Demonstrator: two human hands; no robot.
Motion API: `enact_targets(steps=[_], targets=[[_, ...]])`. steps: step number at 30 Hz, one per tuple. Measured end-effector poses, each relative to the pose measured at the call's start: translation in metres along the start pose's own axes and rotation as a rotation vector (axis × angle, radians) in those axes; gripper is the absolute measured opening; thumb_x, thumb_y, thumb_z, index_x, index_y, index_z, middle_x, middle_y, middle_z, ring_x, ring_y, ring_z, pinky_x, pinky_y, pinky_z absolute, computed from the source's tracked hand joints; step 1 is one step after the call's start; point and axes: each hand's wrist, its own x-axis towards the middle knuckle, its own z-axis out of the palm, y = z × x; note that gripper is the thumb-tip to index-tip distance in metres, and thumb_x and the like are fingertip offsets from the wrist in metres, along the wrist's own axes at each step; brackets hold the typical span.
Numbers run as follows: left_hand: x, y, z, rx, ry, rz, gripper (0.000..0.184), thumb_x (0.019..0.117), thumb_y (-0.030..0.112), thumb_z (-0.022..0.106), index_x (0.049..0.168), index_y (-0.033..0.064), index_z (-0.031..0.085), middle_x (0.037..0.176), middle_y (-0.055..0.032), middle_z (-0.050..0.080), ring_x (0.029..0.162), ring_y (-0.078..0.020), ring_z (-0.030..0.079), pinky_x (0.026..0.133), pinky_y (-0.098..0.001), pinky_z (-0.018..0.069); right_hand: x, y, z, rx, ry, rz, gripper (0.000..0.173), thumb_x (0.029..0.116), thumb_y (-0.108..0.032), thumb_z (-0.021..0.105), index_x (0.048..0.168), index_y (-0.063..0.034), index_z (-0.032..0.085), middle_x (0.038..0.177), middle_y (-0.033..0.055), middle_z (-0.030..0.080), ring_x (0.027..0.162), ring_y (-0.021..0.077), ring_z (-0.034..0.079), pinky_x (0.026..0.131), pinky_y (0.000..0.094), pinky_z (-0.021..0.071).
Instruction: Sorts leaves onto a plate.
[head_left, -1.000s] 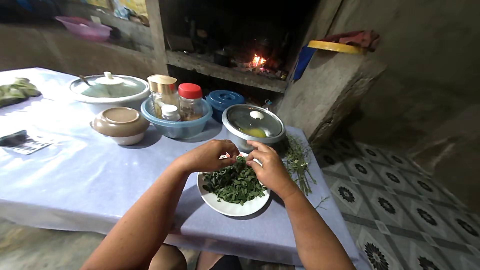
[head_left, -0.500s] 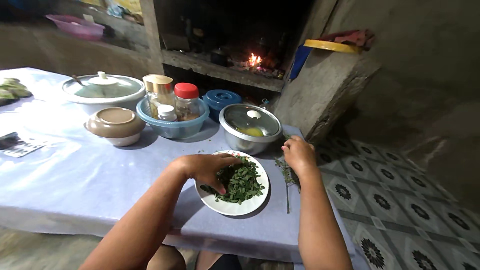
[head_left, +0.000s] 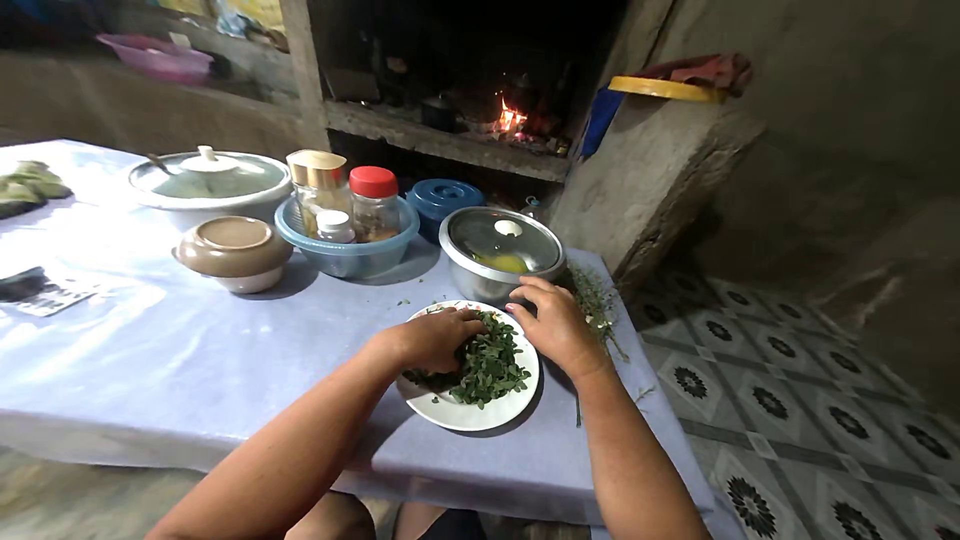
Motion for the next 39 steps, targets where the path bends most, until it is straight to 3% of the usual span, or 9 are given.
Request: enact_targets(steps=[9,13,15,19,24,28,33,35,39], targets=[[0.004,-0.001,-0.003,-0.027,0.028,-0.061,0.062,0.0808,0.012,0.080,0.139,0.0092,0.059,0.132,-0.0173,0.060,0.120,-0.0353,0.061,0.100,-0.0562,0.0496,-0.004,-0.008,0.001,0.030,-0.044,-0.068,0.022,0.0986,-0.028,0.068,0.108,-0.0101,0.078,0.137,0.0099,0.065,0.128,0.0257,0.061,0.112,0.0538,0.0424],[0.005,-0.005,-0.001,-0.029,0.041,-0.058,0.060,0.0804,0.013,0.080,0.137,0.0079,0.060,0.127,-0.0182,0.063,0.115,-0.0357,0.063,0.096,-0.0571,0.0508,-0.007,-0.007,0.000,0.221,-0.114,-0.271,0.016,0.0950,-0.025,0.072,0.096,-0.0097,0.077,0.145,0.0080,0.059,0.134,0.0220,0.055,0.113,0.0475,0.0430],[0.006,-0.008,0.001,-0.033,0.061,-0.048,0.059,0.0798,0.013,0.080,0.135,0.0085,0.061,0.125,-0.0174,0.064,0.114,-0.0351,0.063,0.095,-0.0568,0.0516,-0.009,-0.010,0.002,0.245,-0.159,-0.410,0.015,0.0946,-0.026,0.072,0.095,-0.0116,0.078,0.152,0.0078,0.053,0.143,0.0209,0.047,0.119,0.0480,0.0372],[0.003,-0.008,-0.001,-0.045,0.055,-0.047,0.050,0.0831,0.017,0.079,0.130,0.0070,0.064,0.121,-0.0168,0.066,0.112,-0.0343,0.064,0.095,-0.0565,0.0509,-0.017,-0.024,0.006,0.099,-0.353,-0.537,0.014,0.0949,-0.023,0.071,0.106,-0.0181,0.079,0.164,0.0091,0.038,0.157,0.0260,0.021,0.126,0.0601,0.0166],[0.002,-0.012,0.000,-0.055,0.076,-0.013,0.038,0.0830,0.021,0.080,0.115,0.0043,0.069,0.115,-0.0153,0.069,0.111,-0.0328,0.064,0.095,-0.0560,0.0503,-0.015,-0.032,0.015,-0.067,-0.546,-0.537,0.025,0.0920,-0.017,0.074,0.116,-0.0214,0.078,0.171,0.0130,0.021,0.160,0.0320,0.008,0.124,0.0668,0.0084],[0.001,-0.014,-0.001,-0.078,0.113,0.050,0.037,0.0825,0.018,0.081,0.115,0.0046,0.070,0.115,-0.0145,0.069,0.111,-0.0310,0.065,0.097,-0.0538,0.0502,-0.013,-0.031,0.018,-0.058,-0.523,-0.544,0.016,0.0923,-0.019,0.074,0.107,-0.0179,0.080,0.170,0.0138,0.022,0.160,0.0311,0.009,0.124,0.0663,0.0095],[0.004,-0.018,0.001,-0.081,0.099,0.032,0.036,0.0826,0.021,0.081,0.112,0.0037,0.070,0.112,-0.0144,0.069,0.109,-0.0306,0.065,0.095,-0.0535,0.0508,-0.012,-0.031,0.023,-0.044,-0.559,-0.524,0.023,0.0903,-0.017,0.076,0.112,-0.0211,0.079,0.172,0.0141,0.017,0.160,0.0319,0.007,0.125,0.0636,0.0095],[0.003,-0.018,0.001,-0.081,0.093,0.027,0.037,0.0828,0.021,0.081,0.114,0.0033,0.070,0.113,-0.0147,0.069,0.109,-0.0307,0.065,0.095,-0.0532,0.0505,-0.012,-0.031,0.023,-0.035,-0.569,-0.527,0.018,0.0919,-0.016,0.073,0.109,-0.0183,0.079,0.172,0.0151,0.016,0.160,0.0316,0.008,0.126,0.0616,0.0101],[0.001,-0.016,-0.004,-0.124,0.097,0.025,0.042,0.0814,0.016,0.082,0.119,0.0049,0.068,0.113,-0.0152,0.069,0.108,-0.0313,0.066,0.094,-0.0546,0.0513,-0.010,-0.023,0.017,0.108,-0.463,-0.505,0.013,0.0966,-0.018,0.069,0.102,-0.0121,0.079,0.166,0.0132,0.034,0.157,0.0283,0.022,0.126,0.0587,0.0178]])
